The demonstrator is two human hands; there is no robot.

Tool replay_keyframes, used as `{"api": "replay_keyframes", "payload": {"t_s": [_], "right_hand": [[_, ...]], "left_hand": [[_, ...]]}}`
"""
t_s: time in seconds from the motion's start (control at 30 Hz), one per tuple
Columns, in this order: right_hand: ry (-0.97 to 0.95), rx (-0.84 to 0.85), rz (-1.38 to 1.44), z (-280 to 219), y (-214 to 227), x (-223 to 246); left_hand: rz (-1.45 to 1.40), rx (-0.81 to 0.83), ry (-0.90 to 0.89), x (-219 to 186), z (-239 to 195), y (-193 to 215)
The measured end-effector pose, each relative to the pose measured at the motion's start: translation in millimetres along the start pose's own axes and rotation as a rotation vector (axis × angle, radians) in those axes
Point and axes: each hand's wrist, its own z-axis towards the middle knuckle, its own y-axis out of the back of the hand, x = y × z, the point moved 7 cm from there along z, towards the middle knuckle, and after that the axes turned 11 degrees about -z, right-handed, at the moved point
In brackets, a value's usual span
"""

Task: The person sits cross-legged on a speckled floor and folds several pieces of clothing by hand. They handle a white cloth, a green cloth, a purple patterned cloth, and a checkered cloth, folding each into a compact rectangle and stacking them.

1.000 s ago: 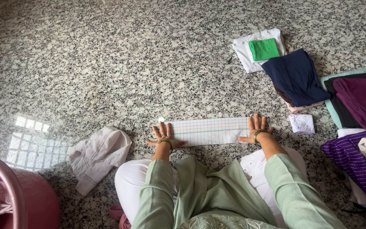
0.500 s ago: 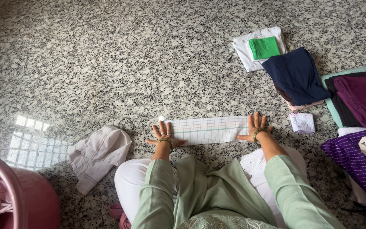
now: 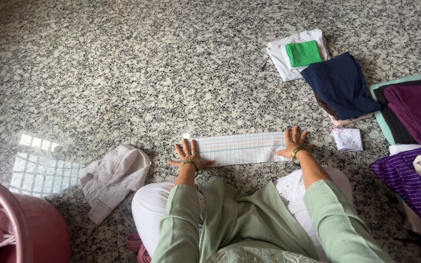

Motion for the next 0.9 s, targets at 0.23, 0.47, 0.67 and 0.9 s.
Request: {"api": "replay_keyframes", "payload": {"t_s": [0.23,0.47,0.67,0.9], "right_hand": [[-0.107,-0.320,0.099,-4.4,23.3,-1.6],[0.468,-0.745,0.070,-60.7,39.3,132.5],[0.535,-0.533,-0.075,-55.9,-23.7,190.2],[0.409,-0.380,-0.137,-60.4,-19.3,179.5]], "left_hand": [[-0.101,-0.312,0.022,-1.9,27.6,11.4],[0.243,-0.327,-0.464,-103.2,1.0,-12.1],[0.094,-0.282,-0.649,-124.4,-4.6,-63.2],[0.053,-0.278,-0.573,-112.6,20.1,-70.6]]}}
